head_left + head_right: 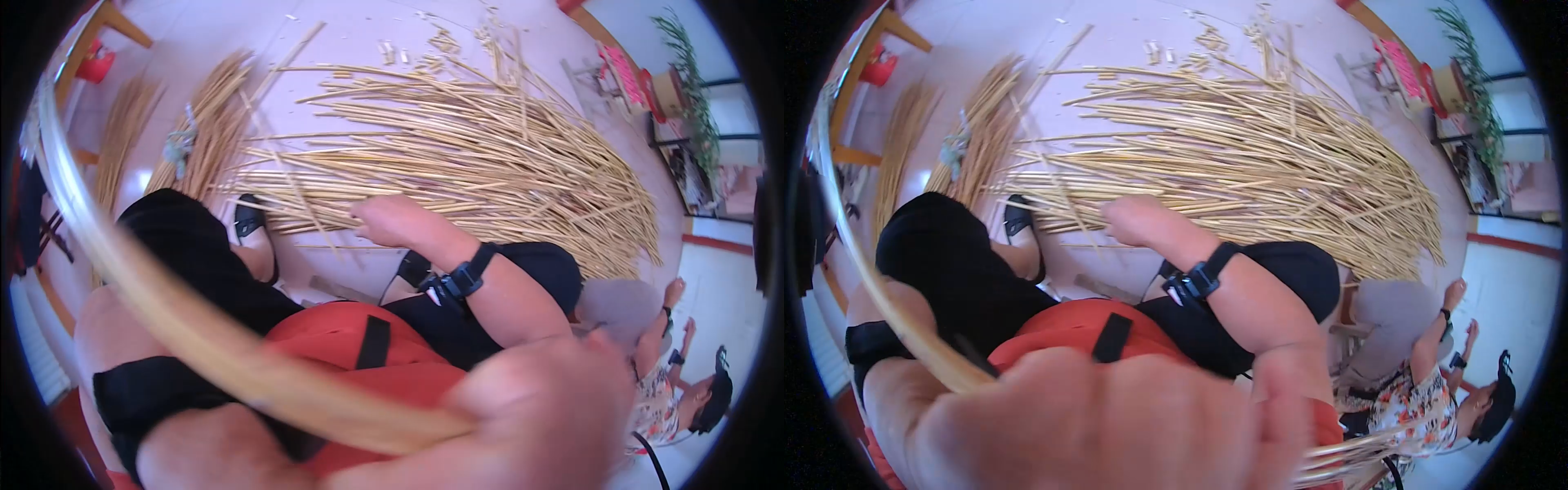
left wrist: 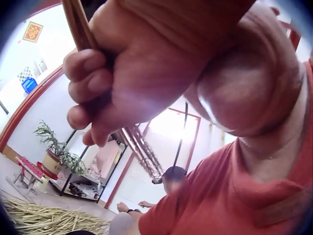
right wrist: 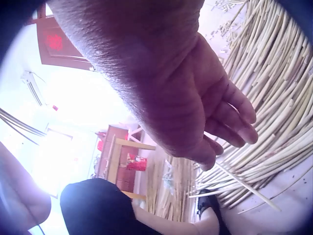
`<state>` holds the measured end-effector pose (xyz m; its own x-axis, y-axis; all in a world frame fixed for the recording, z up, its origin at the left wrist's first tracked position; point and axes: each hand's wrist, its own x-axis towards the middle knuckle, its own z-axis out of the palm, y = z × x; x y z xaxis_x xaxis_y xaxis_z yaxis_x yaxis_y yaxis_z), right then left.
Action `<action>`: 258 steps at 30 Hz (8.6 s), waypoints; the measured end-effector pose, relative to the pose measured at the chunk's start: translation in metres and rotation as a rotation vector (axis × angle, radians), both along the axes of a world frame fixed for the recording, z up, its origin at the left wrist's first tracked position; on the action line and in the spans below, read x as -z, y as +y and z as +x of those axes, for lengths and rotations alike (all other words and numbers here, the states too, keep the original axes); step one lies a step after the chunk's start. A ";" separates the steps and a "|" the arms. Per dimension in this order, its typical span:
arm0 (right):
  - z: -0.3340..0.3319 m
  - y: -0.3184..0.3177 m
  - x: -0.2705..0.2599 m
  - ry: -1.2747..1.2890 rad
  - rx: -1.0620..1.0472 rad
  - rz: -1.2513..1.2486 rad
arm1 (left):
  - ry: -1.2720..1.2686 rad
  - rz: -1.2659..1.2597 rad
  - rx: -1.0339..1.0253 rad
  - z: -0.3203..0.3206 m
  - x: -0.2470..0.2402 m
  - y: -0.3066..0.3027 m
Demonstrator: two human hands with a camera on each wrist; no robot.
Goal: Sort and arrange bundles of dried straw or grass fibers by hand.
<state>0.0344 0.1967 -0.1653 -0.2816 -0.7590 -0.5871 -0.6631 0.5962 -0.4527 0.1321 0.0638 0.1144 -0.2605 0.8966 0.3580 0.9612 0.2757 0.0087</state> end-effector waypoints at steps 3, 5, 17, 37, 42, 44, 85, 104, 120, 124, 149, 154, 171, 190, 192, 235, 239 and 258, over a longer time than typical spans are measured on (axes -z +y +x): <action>-0.005 0.005 -0.017 -0.019 0.107 -0.183 | -0.398 0.009 -0.031 -0.015 -0.009 0.019; -0.007 0.002 -0.057 0.029 0.296 -0.433 | -0.697 0.007 -0.279 -0.041 0.008 0.014; -0.042 0.020 -0.091 -0.670 0.840 -1.197 | -1.734 0.340 -0.686 -0.098 0.158 -0.074; -0.043 0.020 -0.066 -0.708 1.185 -1.141 | -1.704 0.502 -0.721 -0.095 0.202 -0.054; -0.036 0.012 -0.066 -0.704 1.024 -1.041 | -1.744 0.456 -0.617 -0.102 0.194 -0.050; -0.033 0.008 -0.069 -0.702 0.969 -1.037 | -1.714 0.411 -0.604 -0.105 0.196 -0.050; -0.031 0.017 -0.081 -0.687 1.195 -1.223 | -1.678 0.564 -0.747 -0.067 0.187 -0.063; -0.023 -0.002 -0.073 -0.700 1.060 -1.089 | -1.705 0.513 -0.760 -0.072 0.199 -0.065; -0.029 0.006 -0.071 -0.704 1.089 -1.057 | -1.757 0.574 -0.699 -0.079 0.206 -0.059; -0.027 0.002 -0.072 -0.713 1.092 -1.033 | -1.724 0.532 -0.719 -0.081 0.206 -0.058; -0.024 0.008 -0.075 -0.665 1.016 -1.006 | -1.774 0.571 -0.681 -0.079 0.194 -0.059; -0.025 0.010 -0.071 -0.691 1.038 -1.011 | -1.760 0.584 -0.695 -0.080 0.193 -0.061; -0.018 0.010 -0.073 -0.598 1.021 -1.000 | -1.768 0.596 -0.703 -0.075 0.197 -0.060; -0.013 0.011 -0.060 -0.568 0.983 -0.937 | -1.650 0.393 -0.801 -0.068 0.200 -0.054; -0.012 0.011 -0.059 -0.565 0.990 -0.926 | -1.659 0.387 -0.814 -0.067 0.202 -0.053; -0.008 0.006 -0.044 -0.531 0.937 -0.784 | -1.630 0.349 -0.854 -0.063 0.228 -0.058; -0.009 0.007 -0.041 -0.522 0.924 -0.767 | -1.618 0.356 -0.849 -0.062 0.233 -0.059; -0.006 0.009 -0.041 -0.453 0.866 -0.740 | -1.622 0.333 -0.835 -0.062 0.236 -0.059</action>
